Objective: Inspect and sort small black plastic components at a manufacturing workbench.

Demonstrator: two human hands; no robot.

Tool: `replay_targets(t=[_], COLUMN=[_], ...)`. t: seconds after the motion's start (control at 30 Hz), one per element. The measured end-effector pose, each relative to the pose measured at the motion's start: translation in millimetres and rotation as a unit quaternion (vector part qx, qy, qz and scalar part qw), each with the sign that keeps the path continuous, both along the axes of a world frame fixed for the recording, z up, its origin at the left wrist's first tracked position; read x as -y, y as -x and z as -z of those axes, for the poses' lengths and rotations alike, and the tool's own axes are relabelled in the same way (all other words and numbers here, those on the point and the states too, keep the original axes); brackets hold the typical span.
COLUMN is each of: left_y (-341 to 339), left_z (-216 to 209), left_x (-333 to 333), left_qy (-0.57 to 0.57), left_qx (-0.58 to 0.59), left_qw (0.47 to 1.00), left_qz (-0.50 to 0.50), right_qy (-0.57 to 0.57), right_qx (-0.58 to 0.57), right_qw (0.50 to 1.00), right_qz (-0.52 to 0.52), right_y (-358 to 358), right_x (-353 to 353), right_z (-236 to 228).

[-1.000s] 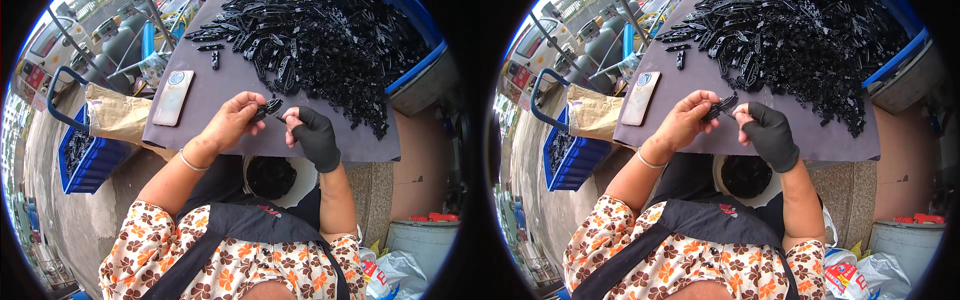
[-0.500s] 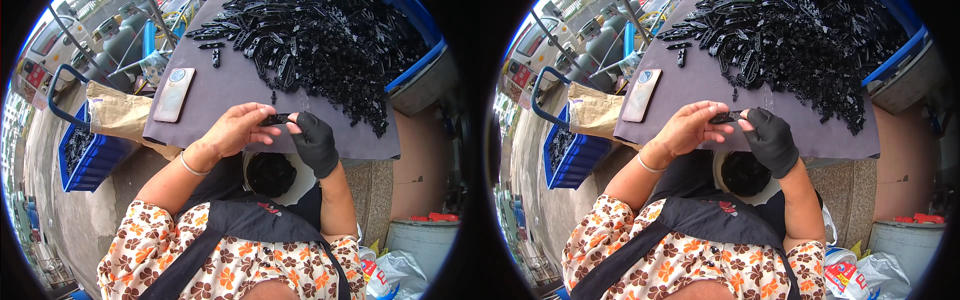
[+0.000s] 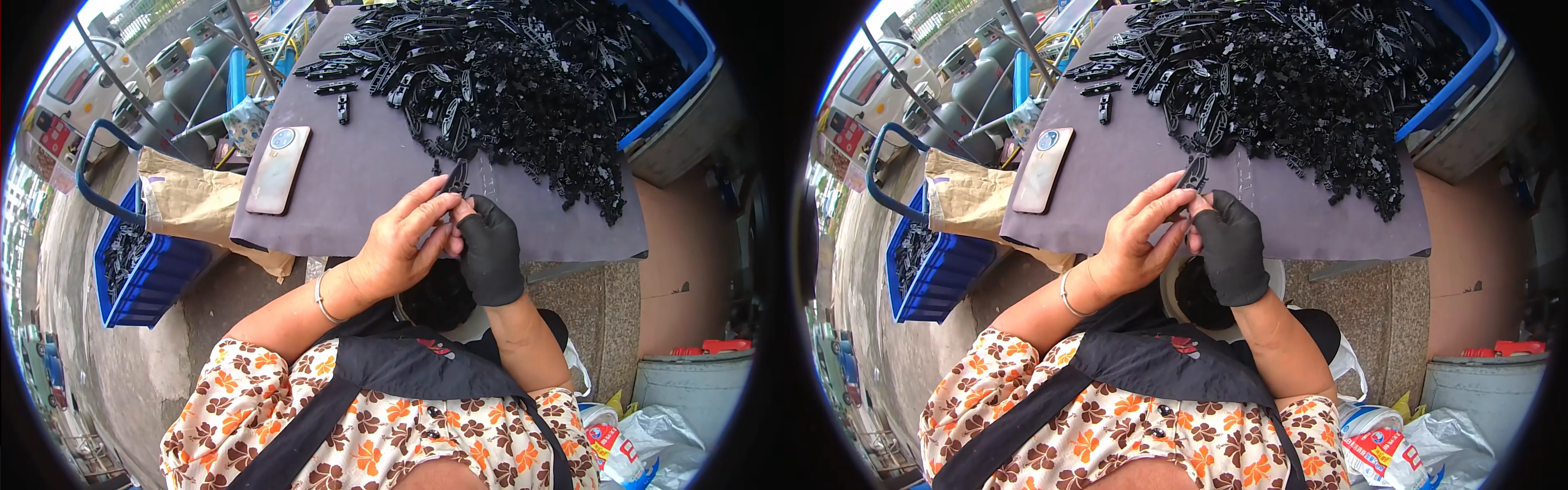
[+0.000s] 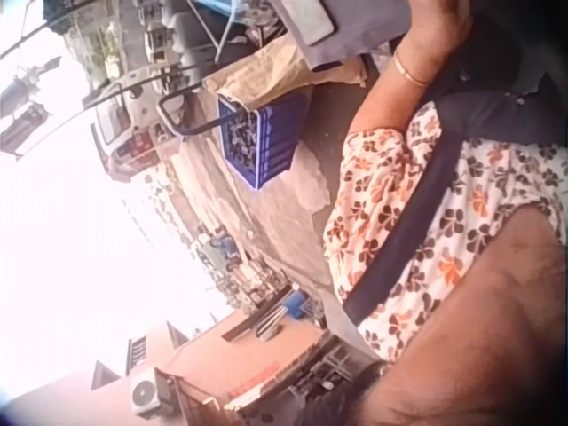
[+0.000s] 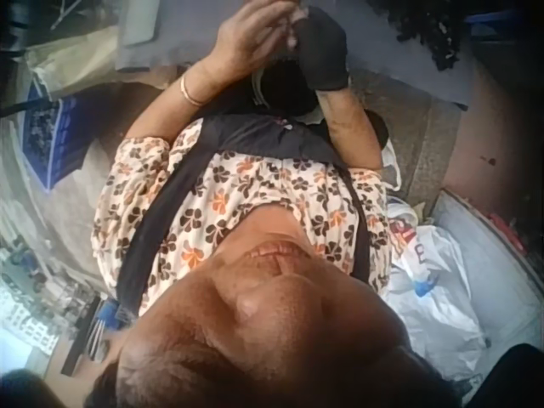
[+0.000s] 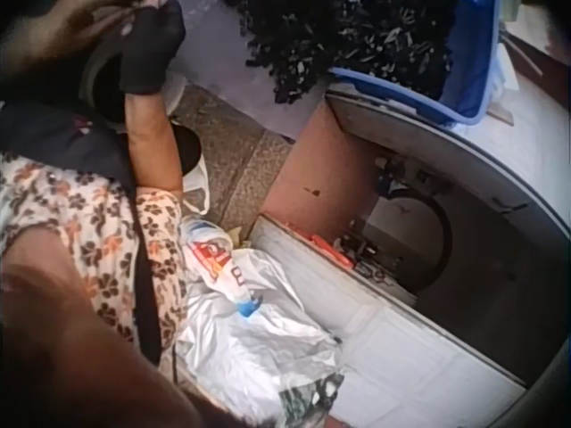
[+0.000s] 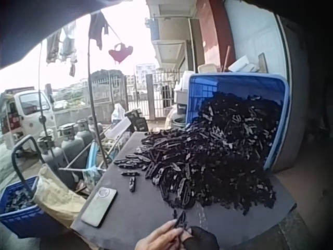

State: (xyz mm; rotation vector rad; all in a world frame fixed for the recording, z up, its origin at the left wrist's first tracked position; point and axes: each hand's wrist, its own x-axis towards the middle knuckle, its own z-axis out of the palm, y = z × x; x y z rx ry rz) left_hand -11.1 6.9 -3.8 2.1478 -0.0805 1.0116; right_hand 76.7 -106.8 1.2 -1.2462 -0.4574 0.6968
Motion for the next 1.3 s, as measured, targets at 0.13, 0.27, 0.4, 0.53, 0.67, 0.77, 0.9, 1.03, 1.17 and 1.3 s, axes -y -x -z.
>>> replay_targets(t=[0.13, 0.27, 0.4, 0.53, 0.67, 0.77, 0.9, 1.03, 1.17, 1.3], left_y=[2, 5, 10, 13, -5, -51, -96, -93, -60, -32], left_z=[-1, 2, -6, -14, -36, -24, -9, 9, 10, -14], left_x=[-7, -10, -11, -11, -43, -84, -113, -122, -105, -72], left_qy=[0.038, 0.206, 0.133, 0.171, 0.038, -0.153, -0.214, -0.234, 0.025, 0.46], left_qx=[-0.011, -0.057, -0.073, -0.179, -0.308, -0.246, -0.271, -0.282, -0.192, -0.215], left_qw=[0.999, 0.976, 0.985, 0.956, 0.934, 0.955, 0.935, 0.921, 0.973, 0.859], left_qz=[0.019, 0.04, 0.079, 0.158, 0.179, -0.057, -0.087, -0.135, -0.124, 0.069], right_qy=[0.043, 0.087, 0.025, 0.088, 0.24, 0.289, 0.371, 0.406, 0.31, 0.169], right_qx=[0.026, 0.226, 0.184, 0.204, 0.323, 0.476, 0.588, 0.64, 0.634, 0.481], right_qw=[0.999, 0.97, 0.978, 0.963, 0.872, 0.83, 0.717, 0.65, 0.704, 0.855], right_qz=[-0.019, 0.005, -0.094, -0.152, -0.28, -0.038, 0.056, 0.056, 0.076, 0.095], right_y=[-2, -10, -21, -37, -68, -84, -98, -100, -92, -66], right_x=[1, 8, 17, 35, 40, 11, -36, -45, -18, 3], right_z=[-4, 1, -8, -3, -17, -12, 6, 16, 18, 10])
